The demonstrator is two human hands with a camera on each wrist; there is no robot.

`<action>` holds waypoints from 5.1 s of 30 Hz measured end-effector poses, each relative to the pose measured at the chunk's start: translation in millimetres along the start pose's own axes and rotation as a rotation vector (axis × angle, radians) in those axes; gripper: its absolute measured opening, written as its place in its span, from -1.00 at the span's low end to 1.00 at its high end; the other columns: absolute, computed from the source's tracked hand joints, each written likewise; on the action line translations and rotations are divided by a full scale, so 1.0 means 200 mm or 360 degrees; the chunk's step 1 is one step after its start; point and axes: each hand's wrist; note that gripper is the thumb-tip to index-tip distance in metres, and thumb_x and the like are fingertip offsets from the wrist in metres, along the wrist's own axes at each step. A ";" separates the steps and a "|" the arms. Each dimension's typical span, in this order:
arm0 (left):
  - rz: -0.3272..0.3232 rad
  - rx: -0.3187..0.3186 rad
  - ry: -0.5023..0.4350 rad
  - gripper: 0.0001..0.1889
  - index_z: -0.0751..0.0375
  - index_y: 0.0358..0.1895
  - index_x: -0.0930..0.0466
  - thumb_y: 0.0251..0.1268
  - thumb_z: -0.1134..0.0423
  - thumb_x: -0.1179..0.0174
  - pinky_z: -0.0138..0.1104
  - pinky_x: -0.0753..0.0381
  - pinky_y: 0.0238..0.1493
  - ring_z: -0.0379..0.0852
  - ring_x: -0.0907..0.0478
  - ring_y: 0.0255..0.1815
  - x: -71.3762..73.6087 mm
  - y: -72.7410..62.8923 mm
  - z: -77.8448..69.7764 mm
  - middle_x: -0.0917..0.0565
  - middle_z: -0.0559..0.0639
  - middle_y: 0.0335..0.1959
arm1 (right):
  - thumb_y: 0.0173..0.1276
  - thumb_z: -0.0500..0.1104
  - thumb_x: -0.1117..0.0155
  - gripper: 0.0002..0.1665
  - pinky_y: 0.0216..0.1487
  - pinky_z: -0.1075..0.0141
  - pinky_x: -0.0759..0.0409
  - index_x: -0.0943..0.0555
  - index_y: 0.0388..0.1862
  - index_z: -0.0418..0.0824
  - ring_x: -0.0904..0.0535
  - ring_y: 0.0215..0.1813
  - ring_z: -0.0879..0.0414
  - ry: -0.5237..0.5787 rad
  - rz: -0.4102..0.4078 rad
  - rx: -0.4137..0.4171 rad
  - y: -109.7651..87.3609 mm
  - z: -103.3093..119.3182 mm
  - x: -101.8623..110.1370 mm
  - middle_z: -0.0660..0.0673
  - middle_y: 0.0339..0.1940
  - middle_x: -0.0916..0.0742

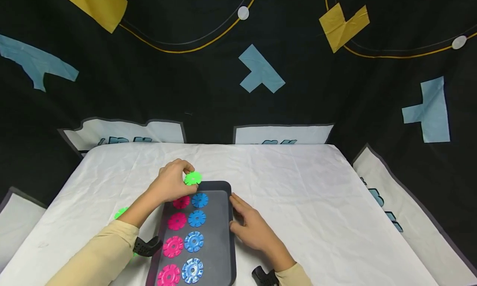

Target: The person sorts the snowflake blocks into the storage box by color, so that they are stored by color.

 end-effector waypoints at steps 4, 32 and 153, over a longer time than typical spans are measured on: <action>0.0142 -0.0089 0.0076 -0.52 0.20 -0.16 -0.66 -0.22 0.03 -0.42 -0.06 -0.33 -0.19 -0.10 -0.45 -0.30 -0.09 0.00 -0.06 -0.57 -0.06 -0.31 | 0.33 -0.31 -0.11 -0.19 0.23 0.21 -0.46 -0.13 0.54 -0.29 -0.38 0.38 0.06 0.0005 0.0021 -0.0012 0.01 0.01 0.00 -0.11 0.58 -0.15; 0.0132 -0.0249 0.0054 -0.68 0.19 -0.09 -0.69 0.06 0.19 -0.32 0.01 -0.41 -0.01 0.05 -0.51 -0.07 -0.17 -0.03 -0.05 -0.62 0.00 -0.16 | 0.32 -0.27 -0.13 -0.18 0.24 0.23 -0.45 -0.13 0.54 -0.26 -0.40 0.36 0.10 -0.0040 -0.0007 -0.0011 0.00 -0.03 0.00 -0.08 0.58 -0.14; 0.0355 -0.0343 0.0221 -0.54 0.11 -0.20 -0.65 -0.27 -0.01 -0.45 -0.13 -0.35 -0.20 -0.20 -0.40 -0.39 -0.27 -0.06 -0.17 -0.55 -0.17 -0.36 | 0.38 -0.19 -0.13 -0.19 0.43 0.13 -0.16 -0.10 0.56 -0.22 -0.03 0.54 0.15 -0.0142 0.0006 0.0034 0.00 -0.04 0.01 0.03 0.58 -0.14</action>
Point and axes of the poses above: each hand's wrist, its own y-axis towards the middle knuckle, its own x-axis out of the back of the hand, z = x × y
